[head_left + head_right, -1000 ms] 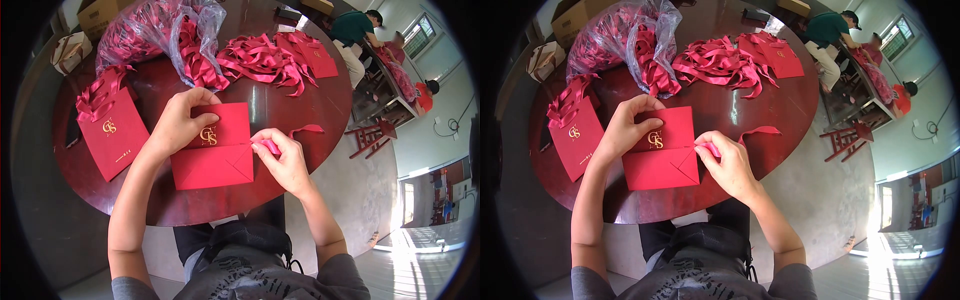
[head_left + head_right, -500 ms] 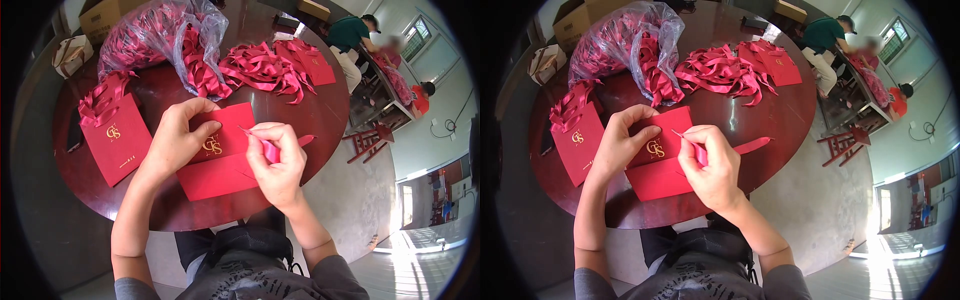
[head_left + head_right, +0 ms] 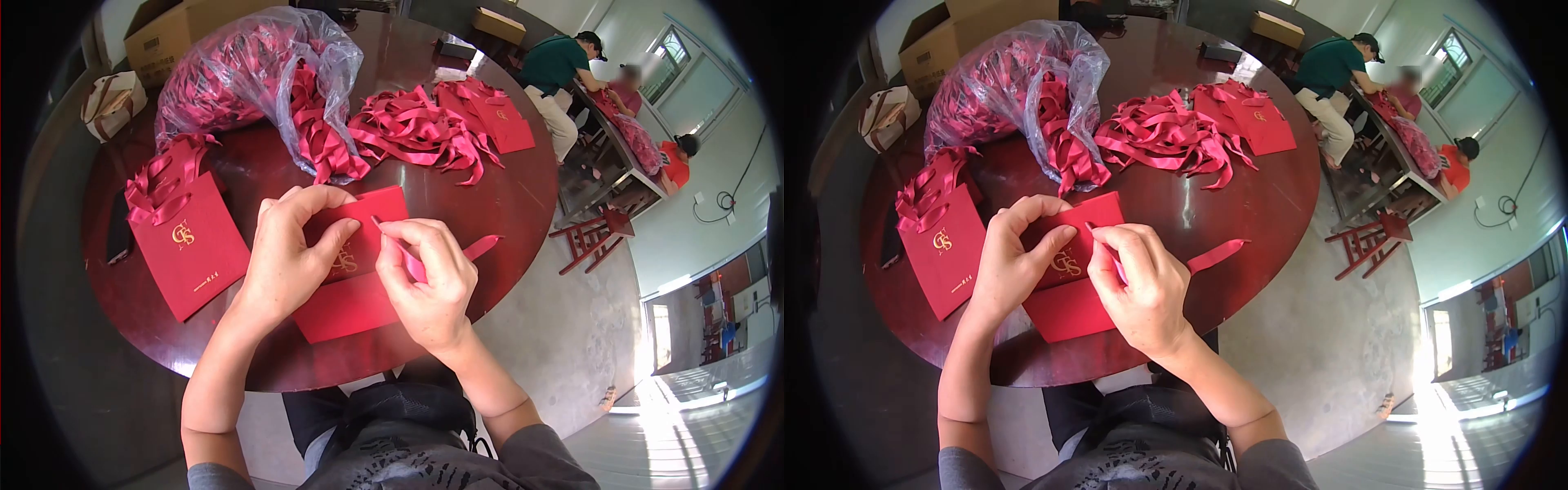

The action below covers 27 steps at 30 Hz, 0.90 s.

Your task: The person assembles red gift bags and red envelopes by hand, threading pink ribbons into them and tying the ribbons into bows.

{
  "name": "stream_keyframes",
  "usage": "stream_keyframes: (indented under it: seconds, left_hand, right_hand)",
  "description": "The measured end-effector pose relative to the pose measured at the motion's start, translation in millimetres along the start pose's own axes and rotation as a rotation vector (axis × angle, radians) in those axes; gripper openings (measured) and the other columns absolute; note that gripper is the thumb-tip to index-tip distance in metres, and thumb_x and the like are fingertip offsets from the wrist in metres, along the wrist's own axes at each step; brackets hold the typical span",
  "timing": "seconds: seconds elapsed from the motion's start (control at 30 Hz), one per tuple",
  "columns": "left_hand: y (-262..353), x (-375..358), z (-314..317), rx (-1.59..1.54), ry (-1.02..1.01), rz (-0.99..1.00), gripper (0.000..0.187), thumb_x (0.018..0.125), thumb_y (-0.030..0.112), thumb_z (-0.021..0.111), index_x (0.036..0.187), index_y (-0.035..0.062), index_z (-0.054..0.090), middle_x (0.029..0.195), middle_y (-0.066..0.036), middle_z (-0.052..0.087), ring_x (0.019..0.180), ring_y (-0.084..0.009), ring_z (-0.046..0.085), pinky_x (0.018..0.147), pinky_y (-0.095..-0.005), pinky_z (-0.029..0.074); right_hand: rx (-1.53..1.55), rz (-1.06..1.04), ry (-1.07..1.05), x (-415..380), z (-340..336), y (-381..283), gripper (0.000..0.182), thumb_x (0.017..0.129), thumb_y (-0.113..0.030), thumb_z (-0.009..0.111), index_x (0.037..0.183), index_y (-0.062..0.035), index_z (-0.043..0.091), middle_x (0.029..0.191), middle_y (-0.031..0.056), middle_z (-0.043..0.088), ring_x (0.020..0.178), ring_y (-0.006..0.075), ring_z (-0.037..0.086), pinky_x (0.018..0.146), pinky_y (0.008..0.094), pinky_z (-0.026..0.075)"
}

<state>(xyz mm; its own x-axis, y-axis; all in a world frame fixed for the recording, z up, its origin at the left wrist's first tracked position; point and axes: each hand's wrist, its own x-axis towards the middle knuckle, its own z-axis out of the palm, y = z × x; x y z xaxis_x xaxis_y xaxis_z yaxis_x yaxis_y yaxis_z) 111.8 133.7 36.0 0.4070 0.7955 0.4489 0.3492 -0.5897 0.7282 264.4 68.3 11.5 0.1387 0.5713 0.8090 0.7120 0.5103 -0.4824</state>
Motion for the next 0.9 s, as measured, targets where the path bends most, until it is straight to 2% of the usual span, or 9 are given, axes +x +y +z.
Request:
stream_keyframes:
  seconds: [0.07, 0.17, 0.4, 0.47, 0.63, 0.77, 0.9]
  left_hand:
    - [3, -1, 0, 0.063, 0.045, 0.04, 0.016, 0.078, 0.004, 0.069, 0.092, -0.0002, 0.065, 0.085, -0.011, 0.066, 0.077, -0.0208, 0.059, 0.078, -0.0315, 0.043]
    - [11, -3, -1, 0.12, 0.079, 0.044, 0.016, 0.077, 0.005, 0.07, 0.092, 0.0017, 0.066, 0.085, -0.009, 0.065, 0.079, -0.0216, 0.056, 0.079, -0.0318, 0.039]
    - [17, -6, 1, 0.135, 0.128, 0.066, 0.018, 0.075, 0.004, 0.071, 0.091, 0.0039, 0.066, 0.08, -0.007, 0.062, 0.075, -0.0203, 0.052, 0.075, -0.0318, 0.036]
    - [19, -6, 3, 0.166, 0.164, 0.117, 0.018, 0.074, 0.005, 0.072, 0.091, 0.0044, 0.066, 0.075, -0.005, 0.061, 0.07, -0.0199, 0.053, 0.072, -0.0317, 0.033]
    - [20, -8, 5, 0.208, 0.185, 0.181, 0.018, 0.073, 0.003, 0.071, 0.09, 0.005, 0.064, 0.075, -0.004, 0.061, 0.068, -0.0198, 0.052, 0.07, -0.0323, 0.033]
    - [20, -9, 8, 0.22, 0.21, 0.254, 0.018, 0.073, 0.001, 0.07, 0.09, 0.0058, 0.064, 0.074, -0.003, 0.06, 0.068, -0.0197, 0.052, 0.07, -0.033, 0.032]
    - [25, -10, 6, 0.283, 0.192, 0.285, 0.025, 0.073, -0.001, 0.067, 0.097, 0.0057, 0.066, 0.08, -0.007, 0.061, 0.073, -0.0225, 0.053, 0.07, -0.0331, 0.033]
  right_hand:
    - [-0.003, -0.007, 0.001, 1, -1, -1, 0.021, 0.073, 0.012, 0.067, 0.091, 0.0021, 0.063, 0.085, 0.0113, 0.064, 0.071, 0.0193, 0.066, 0.062, 0.0278, 0.055]
    - [-0.012, -0.023, 0.009, 3, -3, -4, 0.021, 0.073, 0.011, 0.068, 0.091, 0.0016, 0.063, 0.084, 0.0114, 0.064, 0.069, 0.0194, 0.066, 0.059, 0.0279, 0.054]
    - [-0.034, -0.06, -0.001, 4, -1, -7, 0.022, 0.07, 0.011, 0.069, 0.089, 0.0019, 0.062, 0.082, 0.0118, 0.063, 0.066, 0.0203, 0.065, 0.055, 0.028, 0.053]
    - [-0.046, -0.06, 0.007, 4, 1, -7, 0.022, 0.07, 0.011, 0.07, 0.089, 0.0017, 0.062, 0.081, 0.0117, 0.063, 0.065, 0.0205, 0.065, 0.054, 0.0283, 0.053]
    - [-0.099, -0.055, 0.036, 4, 4, -11, 0.021, 0.071, 0.008, 0.07, 0.088, 0.0004, 0.06, 0.08, 0.0112, 0.062, 0.062, 0.0223, 0.064, 0.051, 0.0298, 0.052]
    - [-0.128, -0.011, 0.045, 5, 8, -16, 0.02, 0.073, 0.005, 0.07, 0.088, -0.0012, 0.058, 0.079, 0.0111, 0.061, 0.061, 0.0248, 0.062, 0.05, 0.0321, 0.051]
    - [-0.033, 0.135, -0.005, 13, 10, -17, 0.02, 0.074, 0.003, 0.068, 0.087, -0.0046, 0.056, 0.079, 0.0119, 0.056, 0.066, 0.0292, 0.06, 0.057, 0.0372, 0.049]
